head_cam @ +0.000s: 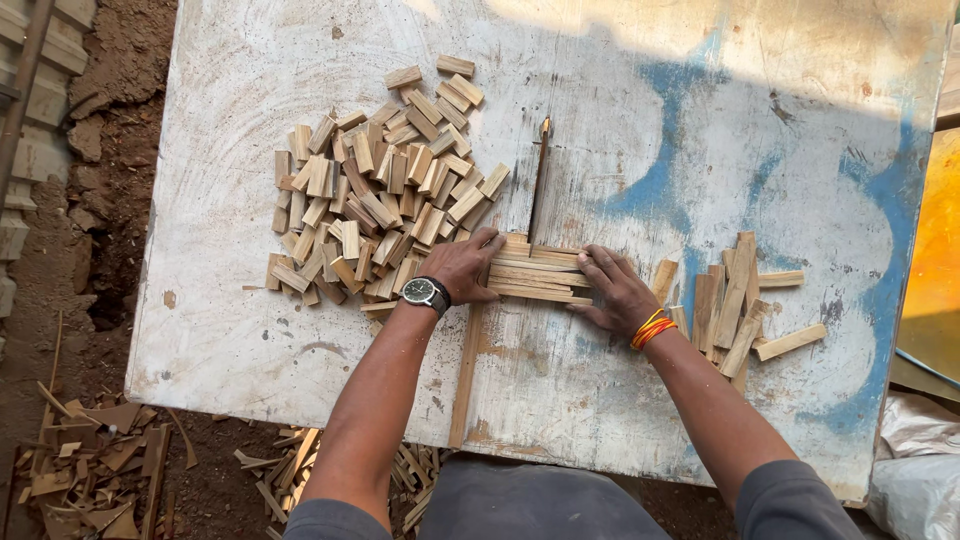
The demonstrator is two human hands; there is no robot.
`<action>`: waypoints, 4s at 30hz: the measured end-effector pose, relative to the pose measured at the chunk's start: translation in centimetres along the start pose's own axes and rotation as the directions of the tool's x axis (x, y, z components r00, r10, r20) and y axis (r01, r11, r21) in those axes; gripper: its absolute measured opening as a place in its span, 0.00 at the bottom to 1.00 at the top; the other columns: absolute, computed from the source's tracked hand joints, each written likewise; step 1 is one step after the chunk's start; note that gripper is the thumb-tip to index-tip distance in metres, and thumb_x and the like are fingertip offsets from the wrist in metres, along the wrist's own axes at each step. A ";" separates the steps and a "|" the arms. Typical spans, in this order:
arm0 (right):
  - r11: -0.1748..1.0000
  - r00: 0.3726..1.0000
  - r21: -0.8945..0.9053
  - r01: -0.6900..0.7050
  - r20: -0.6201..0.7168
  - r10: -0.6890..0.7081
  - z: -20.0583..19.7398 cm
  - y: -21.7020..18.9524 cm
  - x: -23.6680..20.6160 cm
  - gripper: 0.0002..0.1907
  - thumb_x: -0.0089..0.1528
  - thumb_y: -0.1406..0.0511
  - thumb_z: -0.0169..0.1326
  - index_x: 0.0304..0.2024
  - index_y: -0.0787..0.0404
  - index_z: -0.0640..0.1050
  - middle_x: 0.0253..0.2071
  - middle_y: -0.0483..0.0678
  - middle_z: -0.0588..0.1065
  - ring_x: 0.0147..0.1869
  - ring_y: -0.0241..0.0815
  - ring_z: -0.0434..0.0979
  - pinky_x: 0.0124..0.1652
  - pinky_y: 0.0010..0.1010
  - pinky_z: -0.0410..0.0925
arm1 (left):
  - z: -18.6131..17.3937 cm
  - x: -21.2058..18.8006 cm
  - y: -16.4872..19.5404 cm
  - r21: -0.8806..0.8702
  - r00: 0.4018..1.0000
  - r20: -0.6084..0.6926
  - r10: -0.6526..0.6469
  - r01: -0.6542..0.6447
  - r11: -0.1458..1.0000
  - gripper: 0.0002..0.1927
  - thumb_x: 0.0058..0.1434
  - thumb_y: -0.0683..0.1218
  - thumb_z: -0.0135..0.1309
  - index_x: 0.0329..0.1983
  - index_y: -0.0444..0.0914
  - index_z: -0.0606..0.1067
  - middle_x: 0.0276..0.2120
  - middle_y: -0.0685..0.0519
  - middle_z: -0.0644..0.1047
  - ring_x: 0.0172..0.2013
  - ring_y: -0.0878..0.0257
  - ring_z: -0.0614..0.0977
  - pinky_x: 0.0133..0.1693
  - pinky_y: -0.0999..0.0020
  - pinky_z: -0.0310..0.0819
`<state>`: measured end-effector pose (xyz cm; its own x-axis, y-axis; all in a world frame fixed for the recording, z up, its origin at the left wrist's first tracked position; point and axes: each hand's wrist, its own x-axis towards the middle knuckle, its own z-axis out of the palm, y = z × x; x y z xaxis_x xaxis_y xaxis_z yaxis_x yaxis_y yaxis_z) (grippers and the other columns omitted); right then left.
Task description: The person stacks small wooden pieces on a table saw and pushes them through the blade to cut them into shorter segments. The cut pieces accumulate in a pile on the table while the person repeatedly gathers, aligns, and cuts additional pieces.
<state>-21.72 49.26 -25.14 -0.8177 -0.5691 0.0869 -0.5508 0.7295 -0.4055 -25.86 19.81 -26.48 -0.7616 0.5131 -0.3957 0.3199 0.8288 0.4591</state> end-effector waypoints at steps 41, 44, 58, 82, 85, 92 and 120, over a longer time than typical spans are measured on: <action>0.989 0.987 0.041 0.144 -0.083 -0.140 1.9 6.3 4.0 0.44 0.44 0.53 0.73 0.56 0.62 0.68 0.62 0.57 0.69 0.64 0.61 0.68 0.60 0.47 0.69 | -1.9 5.2 -1.0 0.040 0.989 -0.104 0.105 -0.102 0.994 0.50 0.38 0.56 0.74 0.63 0.36 0.65 0.59 0.48 0.68 0.45 0.45 0.82 0.48 0.53 0.79; 0.988 0.984 0.060 0.144 -0.114 -0.137 1.9 6.4 3.9 0.43 0.45 0.54 0.73 0.55 0.62 0.67 0.62 0.57 0.70 0.63 0.62 0.69 0.59 0.47 0.69 | -1.7 5.1 -0.7 0.042 0.987 -0.131 0.094 -0.089 0.995 0.49 0.39 0.55 0.73 0.64 0.36 0.66 0.59 0.48 0.69 0.47 0.45 0.82 0.50 0.54 0.79; 0.987 0.978 0.039 0.157 -0.147 -0.150 0.8 4.9 3.6 0.40 0.44 0.53 0.72 0.52 0.62 0.69 0.60 0.57 0.71 0.63 0.60 0.70 0.61 0.48 0.67 | -5.1 4.2 0.7 0.000 0.901 -0.432 -0.045 0.050 0.999 0.48 0.43 0.57 0.72 0.63 0.32 0.65 0.58 0.43 0.67 0.42 0.43 0.83 0.43 0.53 0.82; 0.983 0.998 0.178 0.049 -0.042 -0.042 4.7 -11.5 -13.2 0.34 0.51 0.54 0.70 0.52 0.63 0.72 0.62 0.59 0.69 0.64 0.61 0.68 0.60 0.47 0.66 | 16.1 -18.0 11.2 -0.364 0.909 -0.240 -0.340 0.241 0.900 0.14 0.63 0.52 0.59 0.48 0.43 0.82 0.46 0.52 0.78 0.45 0.55 0.80 0.45 0.58 0.77; 0.982 0.998 0.178 0.061 -0.024 -0.058 4.1 -12.0 -13.0 0.35 0.51 0.54 0.69 0.53 0.62 0.71 0.62 0.59 0.70 0.65 0.62 0.68 0.60 0.47 0.67 | 15.9 -17.5 10.3 -0.558 0.887 -0.067 -0.456 0.346 0.754 0.14 0.58 0.53 0.63 0.45 0.46 0.84 0.44 0.53 0.78 0.43 0.57 0.82 0.49 0.60 0.76; 0.985 0.998 0.162 0.055 -0.042 -0.049 3.0 -13.5 -12.5 0.34 0.49 0.55 0.70 0.51 0.63 0.71 0.60 0.58 0.70 0.63 0.61 0.70 0.59 0.47 0.67 | 13.4 -17.8 9.2 -0.414 0.961 -0.108 -0.254 0.189 0.890 0.16 0.56 0.50 0.65 0.46 0.42 0.82 0.42 0.51 0.78 0.44 0.52 0.81 0.48 0.57 0.76; 0.996 0.994 0.022 0.089 0.064 -0.090 4.5 -16.8 -8.7 0.53 0.52 0.45 0.65 0.69 0.63 0.59 0.65 0.57 0.63 0.68 0.58 0.61 0.64 0.48 0.57 | 16.2 -21.9 9.3 -0.095 0.809 -0.546 -0.218 0.198 0.976 0.27 0.62 0.48 0.60 0.64 0.36 0.70 0.53 0.45 0.71 0.52 0.50 0.73 0.52 0.54 0.71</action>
<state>-4.59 40.25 -23.23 -0.7524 -0.6555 0.0652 -0.6176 0.6675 -0.4160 2.87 19.87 -26.41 -0.9935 0.1132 0.0141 0.1076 0.8889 0.4453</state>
